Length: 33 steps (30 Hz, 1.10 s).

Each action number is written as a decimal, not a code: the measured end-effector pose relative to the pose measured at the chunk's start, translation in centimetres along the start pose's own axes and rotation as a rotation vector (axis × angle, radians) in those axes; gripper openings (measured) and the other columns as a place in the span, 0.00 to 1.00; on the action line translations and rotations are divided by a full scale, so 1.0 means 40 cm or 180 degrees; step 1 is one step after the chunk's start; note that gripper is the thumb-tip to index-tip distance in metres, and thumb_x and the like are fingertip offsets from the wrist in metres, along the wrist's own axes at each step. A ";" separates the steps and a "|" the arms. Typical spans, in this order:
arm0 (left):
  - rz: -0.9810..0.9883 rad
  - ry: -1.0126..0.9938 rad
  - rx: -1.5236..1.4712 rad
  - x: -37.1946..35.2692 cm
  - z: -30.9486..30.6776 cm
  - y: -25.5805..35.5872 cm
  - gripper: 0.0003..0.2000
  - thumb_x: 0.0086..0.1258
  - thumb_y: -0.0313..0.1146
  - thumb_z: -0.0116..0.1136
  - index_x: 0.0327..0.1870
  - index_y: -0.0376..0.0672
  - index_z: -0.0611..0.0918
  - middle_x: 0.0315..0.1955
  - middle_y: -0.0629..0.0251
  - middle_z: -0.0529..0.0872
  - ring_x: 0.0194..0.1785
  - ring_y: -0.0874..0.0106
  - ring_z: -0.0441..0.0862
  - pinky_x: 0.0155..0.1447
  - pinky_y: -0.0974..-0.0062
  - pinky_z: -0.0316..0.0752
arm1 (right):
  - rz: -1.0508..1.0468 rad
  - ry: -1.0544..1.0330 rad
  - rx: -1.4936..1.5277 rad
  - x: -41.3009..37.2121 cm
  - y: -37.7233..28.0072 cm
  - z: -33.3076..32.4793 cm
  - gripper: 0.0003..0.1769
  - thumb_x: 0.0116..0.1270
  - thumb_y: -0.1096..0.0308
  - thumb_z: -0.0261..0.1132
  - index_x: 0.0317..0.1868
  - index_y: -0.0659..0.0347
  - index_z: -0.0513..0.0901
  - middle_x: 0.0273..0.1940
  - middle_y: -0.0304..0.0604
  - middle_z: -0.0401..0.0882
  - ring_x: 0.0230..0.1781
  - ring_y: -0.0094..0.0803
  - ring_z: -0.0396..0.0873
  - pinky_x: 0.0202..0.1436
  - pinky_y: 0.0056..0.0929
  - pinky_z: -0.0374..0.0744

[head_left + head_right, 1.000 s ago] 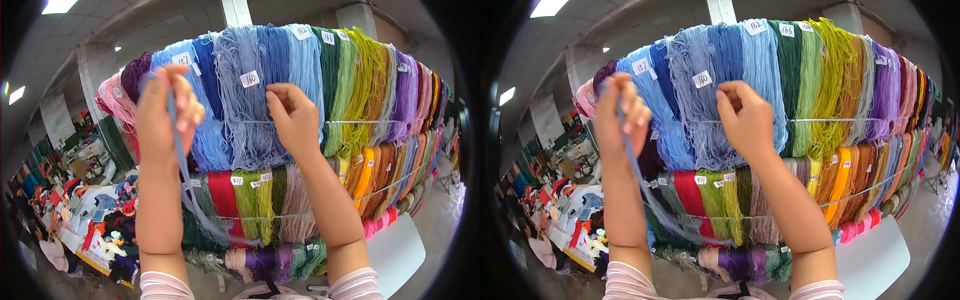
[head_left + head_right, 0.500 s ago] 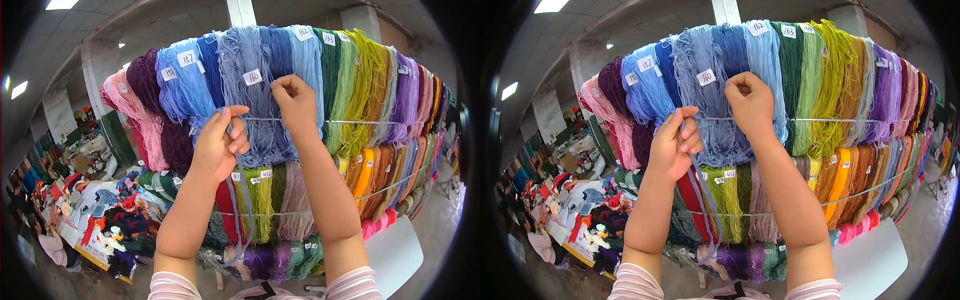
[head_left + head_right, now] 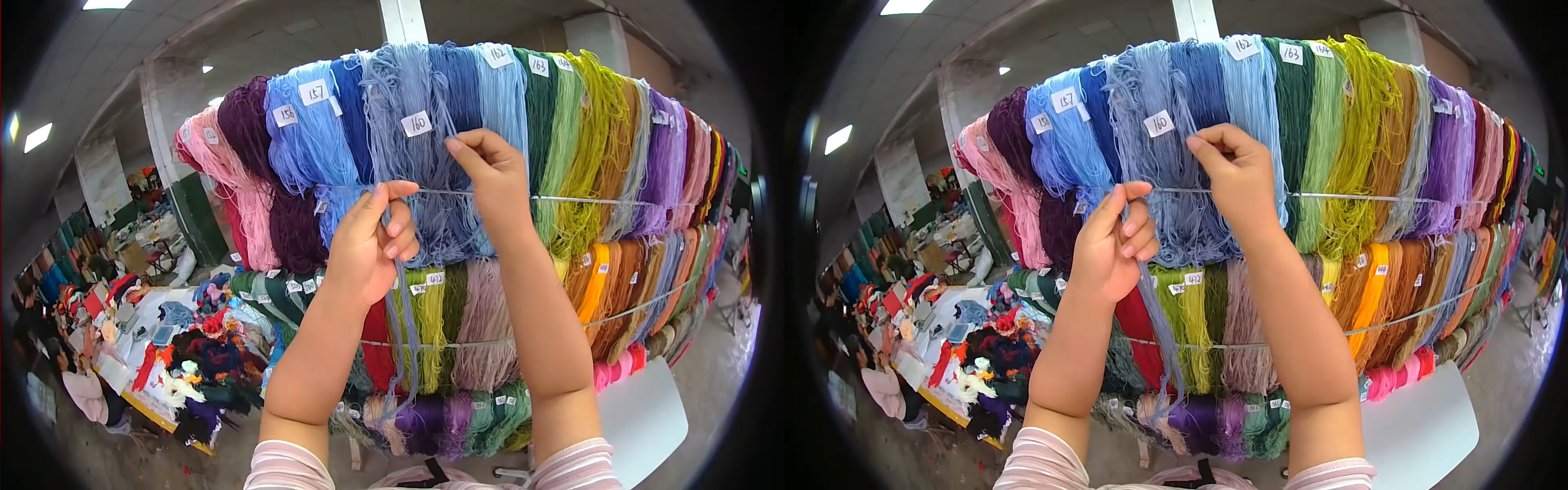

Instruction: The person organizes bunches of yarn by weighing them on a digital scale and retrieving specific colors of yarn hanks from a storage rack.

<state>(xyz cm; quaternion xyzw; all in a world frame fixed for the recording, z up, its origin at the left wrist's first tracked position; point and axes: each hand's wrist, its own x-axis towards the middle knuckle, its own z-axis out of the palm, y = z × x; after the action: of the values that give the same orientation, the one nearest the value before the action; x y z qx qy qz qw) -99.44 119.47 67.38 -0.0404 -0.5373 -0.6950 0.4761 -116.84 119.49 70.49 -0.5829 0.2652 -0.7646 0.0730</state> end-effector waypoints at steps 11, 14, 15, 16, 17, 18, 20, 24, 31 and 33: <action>0.0542 -0.0007 0.1534 0.013 0.048 -0.027 0.19 0.75 0.40 0.45 0.49 0.31 0.78 0.39 0.58 0.82 0.37 0.75 0.77 0.42 0.76 0.72 | -0.0756 -0.1266 -0.0656 -0.210 -0.070 -0.072 0.03 0.57 0.78 0.66 0.31 0.65 0.80 0.28 0.40 0.78 0.32 0.29 0.74 0.38 0.27 0.72; 0.0640 0.0047 0.1807 0.012 0.049 -0.036 0.19 0.75 0.40 0.44 0.48 0.31 0.79 0.35 0.61 0.82 0.35 0.76 0.77 0.43 0.77 0.72 | -0.0219 -0.0990 -0.0275 -0.231 -0.034 -0.079 0.03 0.57 0.79 0.66 0.30 0.65 0.79 0.28 0.39 0.77 0.31 0.28 0.73 0.37 0.26 0.71; 0.0633 0.0052 0.1810 0.014 0.050 -0.036 0.19 0.75 0.40 0.44 0.48 0.31 0.79 0.35 0.61 0.82 0.35 0.76 0.77 0.43 0.77 0.72 | -0.0273 -0.0987 -0.0166 -0.231 -0.034 -0.080 0.03 0.57 0.79 0.65 0.30 0.65 0.79 0.29 0.39 0.77 0.32 0.28 0.73 0.38 0.25 0.71; 0.1046 0.0292 0.2119 0.017 0.050 -0.034 0.17 0.76 0.39 0.44 0.46 0.32 0.80 0.35 0.63 0.82 0.35 0.77 0.77 0.41 0.79 0.72 | -0.0331 -0.0986 -0.0060 -0.229 -0.034 -0.081 0.02 0.58 0.80 0.65 0.31 0.66 0.79 0.30 0.40 0.78 0.33 0.28 0.73 0.39 0.25 0.71; 0.1459 0.0536 0.2426 0.019 0.049 -0.031 0.16 0.76 0.37 0.44 0.43 0.34 0.82 0.34 0.65 0.82 0.35 0.79 0.77 0.40 0.80 0.72 | -0.0326 -0.0987 -0.0056 -0.229 -0.040 -0.082 0.02 0.58 0.80 0.65 0.31 0.66 0.79 0.30 0.40 0.78 0.33 0.28 0.73 0.39 0.25 0.71; 0.1873 0.0785 0.2729 0.022 0.049 -0.029 0.15 0.76 0.36 0.44 0.41 0.35 0.83 0.33 0.68 0.82 0.35 0.80 0.76 0.39 0.82 0.72 | -0.0229 -0.0929 0.0178 -0.229 -0.050 -0.082 0.02 0.58 0.80 0.65 0.31 0.66 0.79 0.31 0.40 0.78 0.35 0.27 0.74 0.41 0.25 0.72; 0.2516 0.0834 0.2959 0.043 0.053 -0.020 0.14 0.76 0.34 0.44 0.44 0.35 0.82 0.33 0.68 0.81 0.35 0.81 0.75 0.39 0.82 0.71 | -0.0144 -0.1012 0.0348 -0.225 -0.057 -0.093 0.02 0.61 0.80 0.62 0.34 0.66 0.79 0.35 0.44 0.78 0.40 0.30 0.78 0.47 0.28 0.75; 0.1507 0.0604 0.2885 0.075 0.057 -0.026 0.17 0.75 0.38 0.44 0.44 0.32 0.81 0.27 0.67 0.80 0.20 0.86 0.66 0.24 0.87 0.61 | 0.0275 -0.0787 0.0879 -0.229 -0.059 -0.094 0.03 0.64 0.77 0.62 0.38 0.68 0.78 0.35 0.39 0.80 0.36 0.23 0.78 0.44 0.21 0.75; 0.0666 0.0112 0.2836 0.076 0.059 -0.048 0.15 0.74 0.37 0.47 0.47 0.35 0.81 0.15 0.80 0.65 0.19 0.88 0.59 0.21 0.85 0.50 | 0.0641 -0.0344 0.0688 -0.171 -0.094 -0.097 0.09 0.65 0.71 0.63 0.42 0.67 0.78 0.27 0.32 0.76 0.24 0.14 0.72 0.29 0.13 0.69; 0.0812 -0.0010 0.3082 0.055 0.067 -0.047 0.14 0.74 0.37 0.47 0.44 0.36 0.81 0.15 0.80 0.66 0.19 0.88 0.59 0.22 0.85 0.50 | 0.0774 -0.0324 0.0125 -0.158 -0.101 -0.113 0.09 0.65 0.70 0.63 0.42 0.67 0.78 0.23 0.29 0.73 0.21 0.13 0.68 0.25 0.14 0.66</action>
<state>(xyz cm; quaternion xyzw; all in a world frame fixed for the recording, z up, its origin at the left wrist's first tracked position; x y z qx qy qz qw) -103.18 120.15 68.41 0.1189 -0.7897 -0.3020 0.5206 -118.29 127.02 66.26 -0.5830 0.3147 -0.7246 0.1899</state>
